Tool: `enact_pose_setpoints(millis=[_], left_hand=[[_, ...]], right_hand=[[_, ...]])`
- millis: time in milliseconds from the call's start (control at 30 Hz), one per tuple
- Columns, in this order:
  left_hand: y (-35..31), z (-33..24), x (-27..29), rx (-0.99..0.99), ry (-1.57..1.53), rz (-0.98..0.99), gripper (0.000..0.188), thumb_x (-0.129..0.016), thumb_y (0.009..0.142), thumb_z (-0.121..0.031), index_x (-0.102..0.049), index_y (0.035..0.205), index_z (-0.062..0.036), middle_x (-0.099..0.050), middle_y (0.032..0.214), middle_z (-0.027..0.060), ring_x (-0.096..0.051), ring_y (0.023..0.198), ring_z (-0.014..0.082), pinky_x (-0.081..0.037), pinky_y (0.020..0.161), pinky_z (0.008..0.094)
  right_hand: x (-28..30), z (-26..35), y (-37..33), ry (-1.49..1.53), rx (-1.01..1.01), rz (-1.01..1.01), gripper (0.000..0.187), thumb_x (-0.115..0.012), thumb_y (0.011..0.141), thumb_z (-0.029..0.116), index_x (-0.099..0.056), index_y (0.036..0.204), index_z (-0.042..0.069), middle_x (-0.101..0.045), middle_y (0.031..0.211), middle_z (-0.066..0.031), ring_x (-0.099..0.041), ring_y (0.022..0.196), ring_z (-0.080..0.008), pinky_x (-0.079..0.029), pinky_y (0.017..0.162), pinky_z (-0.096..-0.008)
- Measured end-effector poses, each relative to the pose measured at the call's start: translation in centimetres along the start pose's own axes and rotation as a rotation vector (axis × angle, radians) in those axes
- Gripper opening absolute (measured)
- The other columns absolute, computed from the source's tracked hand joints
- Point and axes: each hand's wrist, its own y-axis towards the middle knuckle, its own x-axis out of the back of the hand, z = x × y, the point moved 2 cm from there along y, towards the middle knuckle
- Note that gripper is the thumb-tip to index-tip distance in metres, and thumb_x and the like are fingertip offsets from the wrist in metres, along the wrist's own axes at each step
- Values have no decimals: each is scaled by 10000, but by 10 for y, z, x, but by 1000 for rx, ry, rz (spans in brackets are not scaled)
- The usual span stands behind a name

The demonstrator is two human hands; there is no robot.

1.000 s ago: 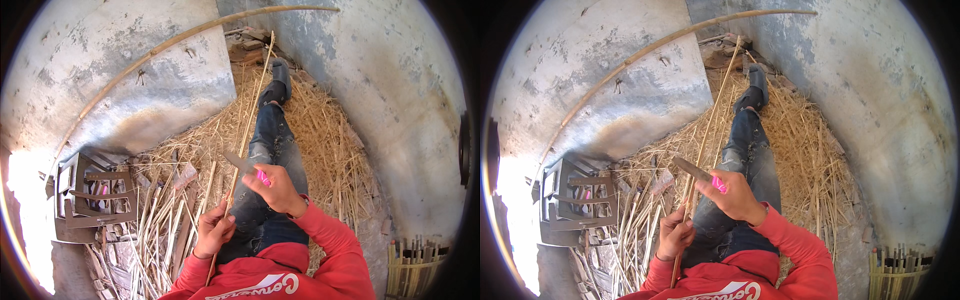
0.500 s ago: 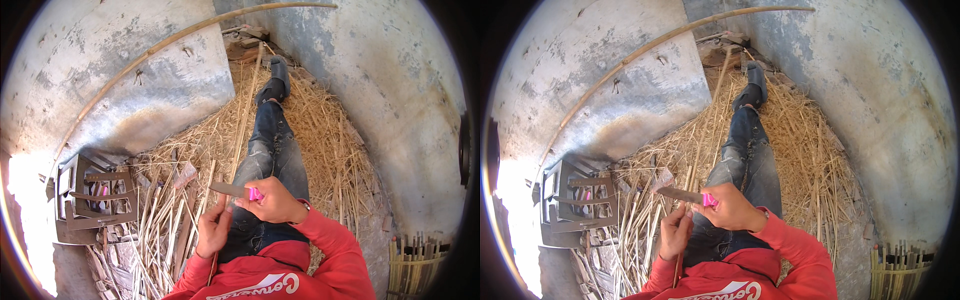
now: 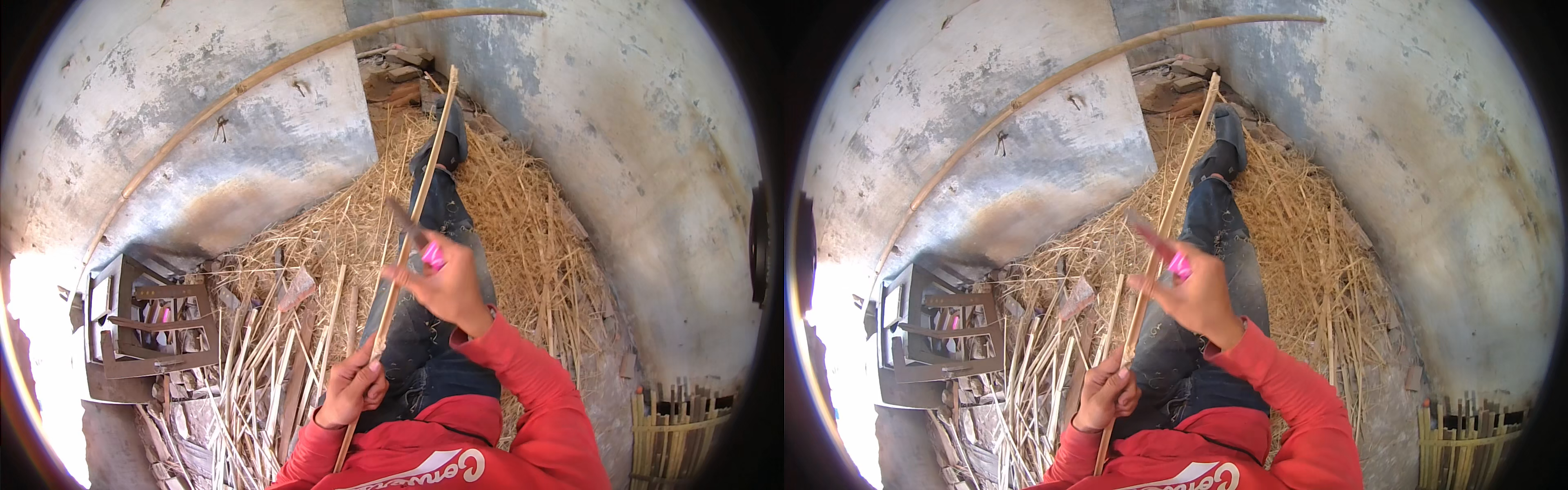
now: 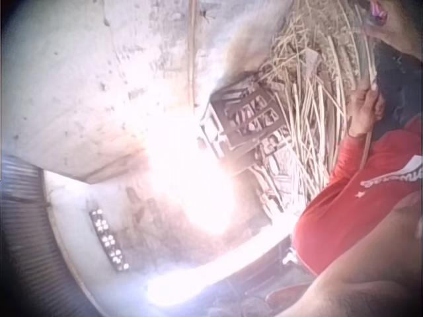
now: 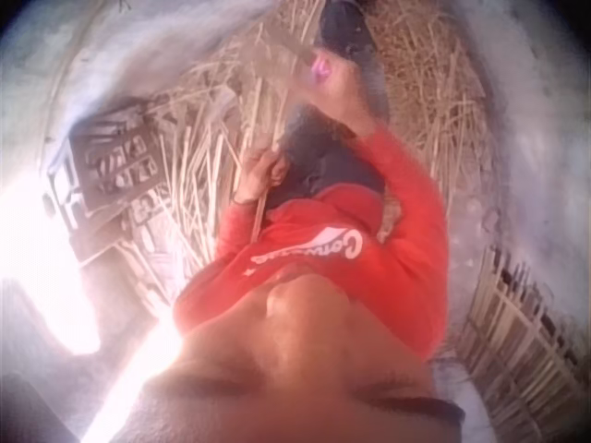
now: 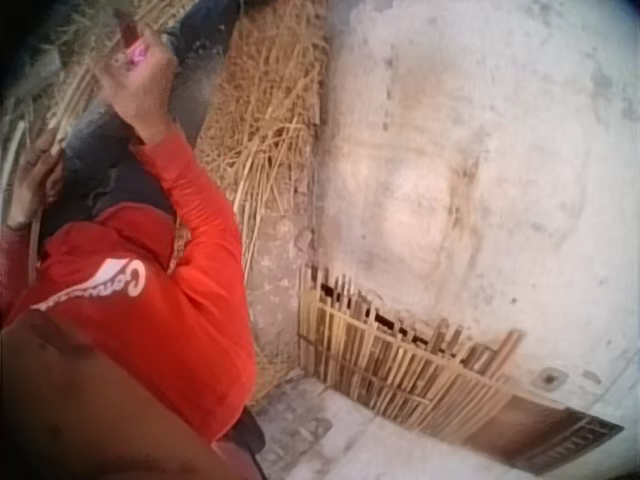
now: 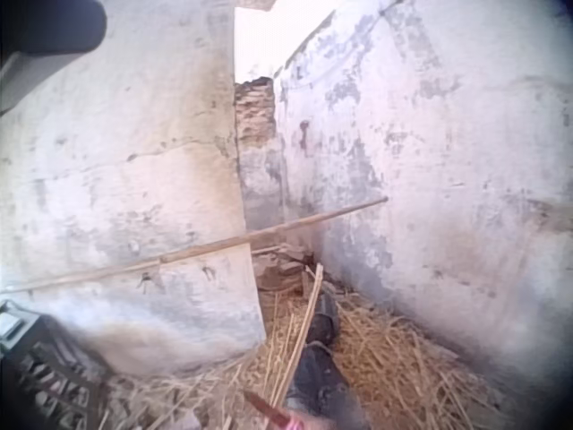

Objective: The person peels a long thin stick using a pink-handled knife. They repeatedly slide the knife along the length of the wood to remove shavings while sitting on a straw-covered floor.

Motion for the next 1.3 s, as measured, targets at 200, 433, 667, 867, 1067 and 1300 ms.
enact_pose_setpoints(millis=[200, 433, 667, 867, 1067, 1300], left_hand=[[-27, 8, 4, 9, 9, 138, 524, -459, 1079, -110, -357, 1589, -178, -369, 619, 6, -338, 506, 103, -296, 463, 250], [-50, 17, 27, 55, -25, 161, 527, -496, 1055, -67, -413, 1564, -178, -371, 646, -8, -322, 516, 97, -290, 482, 256], [-61, 16, 48, 38, 6, 144, 507, -482, 1047, 9, -440, 1540, -103, -451, 726, -15, -305, 532, 81, -265, 482, 262], [-60, 12, 47, -28, 138, 33, 490, -484, 1023, 77, -487, 1499, -38, -553, 797, -12, -344, 522, 75, -302, 469, 273], [-37, 7, 42, -125, 249, -21, 519, -506, 1007, 47, -476, 1512, -68, -360, 554, -43, -296, 427, 78, -256, 416, 276], [-7, -4, 27, -95, 365, -69, 490, -520, 1054, -60, -422, 1532, -16, -501, 664, -39, -410, 500, 48, -340, 466, 243]], right_hand=[[53, -15, 50, -45, -24, -361, 455, -880, 823, 350, -723, 1030, -23, -525, 596, 84, -451, 552, -12, -341, 492, -226], [111, -24, 110, -188, 50, -490, 426, -827, 868, 403, -719, 930, -4, -534, 613, 76, -443, 545, -25, -323, 483, -239], [119, -14, 101, -532, 186, -432, 583, -504, 1052, 497, -648, 816, -17, -479, 558, -81, -445, 515, -188, -357, 516, -364], [110, -6, 87, -572, 138, -277, 553, -507, 1058, 450, -660, 791, -10, -460, 520, -109, -441, 473, -233, -352, 485, -399], [61, 2, 39, -599, 111, 51, 531, -532, 1039, 447, -668, 731, 36, -534, 499, -160, -560, 441, -353, -399, 443, -459], [-3, -3, -34, -577, 180, 320, 480, -576, 1004, 439, -652, 727, 54, -572, 536, -189, -616, 510, -406, -458, 471, -494]])
